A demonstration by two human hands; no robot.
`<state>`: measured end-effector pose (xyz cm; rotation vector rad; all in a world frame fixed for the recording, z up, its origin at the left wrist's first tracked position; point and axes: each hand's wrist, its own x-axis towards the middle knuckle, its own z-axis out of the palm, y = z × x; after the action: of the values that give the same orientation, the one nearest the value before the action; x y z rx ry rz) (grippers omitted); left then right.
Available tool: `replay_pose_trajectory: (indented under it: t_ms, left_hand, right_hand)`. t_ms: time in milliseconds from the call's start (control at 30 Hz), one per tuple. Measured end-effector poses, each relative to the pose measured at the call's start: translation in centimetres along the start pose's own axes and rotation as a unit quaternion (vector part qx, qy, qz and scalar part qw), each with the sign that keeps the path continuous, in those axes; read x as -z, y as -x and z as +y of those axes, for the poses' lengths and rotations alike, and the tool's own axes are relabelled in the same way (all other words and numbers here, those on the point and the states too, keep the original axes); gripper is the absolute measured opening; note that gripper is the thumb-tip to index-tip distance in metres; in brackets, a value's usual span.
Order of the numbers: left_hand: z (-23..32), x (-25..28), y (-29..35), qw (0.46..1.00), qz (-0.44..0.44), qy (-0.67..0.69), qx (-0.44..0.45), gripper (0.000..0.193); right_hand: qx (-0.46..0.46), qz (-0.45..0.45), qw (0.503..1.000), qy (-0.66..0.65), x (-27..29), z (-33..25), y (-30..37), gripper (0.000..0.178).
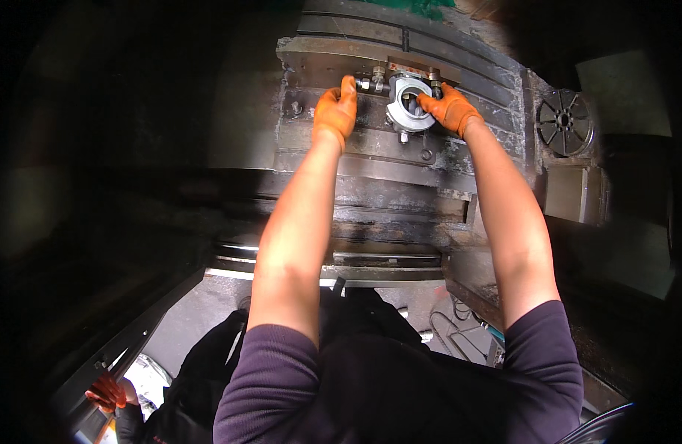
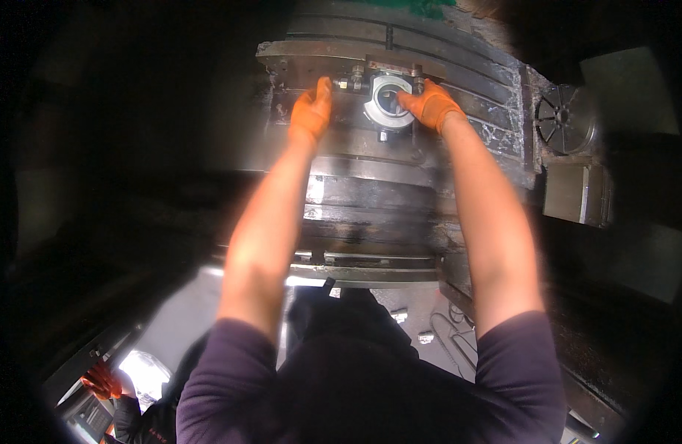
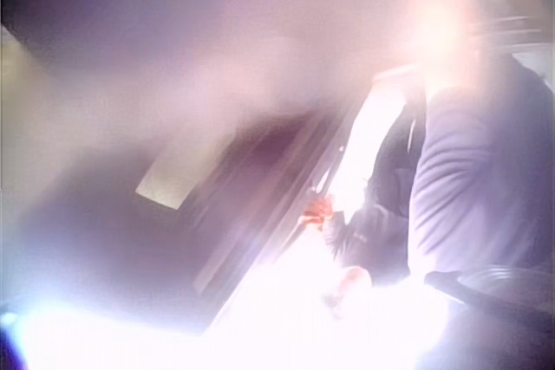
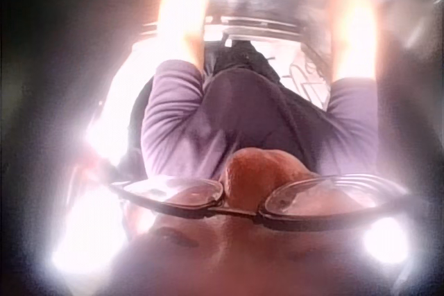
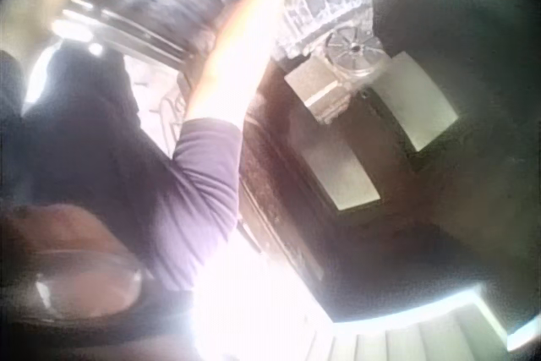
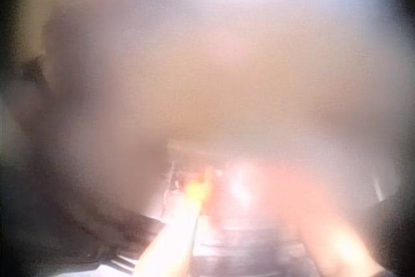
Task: The person operates a CNC lathe, removes a metal part from the chuck, and places it on a nearby surface. They then walk to a bin of metal parts, pick up several pieces, and inspect them by hand.
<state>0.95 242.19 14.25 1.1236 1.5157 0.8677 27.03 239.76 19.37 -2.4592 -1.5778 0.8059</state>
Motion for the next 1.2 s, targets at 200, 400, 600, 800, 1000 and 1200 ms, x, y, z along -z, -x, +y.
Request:
replay_pose_trajectory:
  t_ms: [200,400,600,800,1000,1200]
  left_hand:
    - [2.1,1.0,-2.7,0.955,-0.260,0.110,0.090,0.057]
    - [0.3,1.2,-1.7,0.946,-0.227,0.218,0.075,0.037]
    - [2.7,1.0,-3.1,0.963,-0.206,0.155,0.083,0.035]
    - [1.1,-0.6,-3.6,0.942,-0.226,0.220,-0.116,0.031]
    - [3.5,0.6,-2.5,0.970,-0.213,0.108,0.052,0.033]
    - [1.2,-0.3,-2.7,0.957,-0.160,0.213,-0.114,0.036]
  right_hand:
    - [-0.003,-0.012,1.000,-0.010,-0.2,0.9,-0.5,0.107]
    - [0.008,0.003,1.000,-0.012,-0.8,1.7,-1.0,0.108]
    - [0.016,-0.004,1.000,-0.019,-0.9,1.5,-0.9,0.108]
    - [0.081,0.000,0.995,0.053,-2.5,7.1,-4.8,0.107]
    - [0.024,0.009,1.000,-0.009,-1.5,2.2,-1.8,0.108]
    - [0.090,0.034,0.994,0.054,-3.1,5.5,-4.2,0.093]
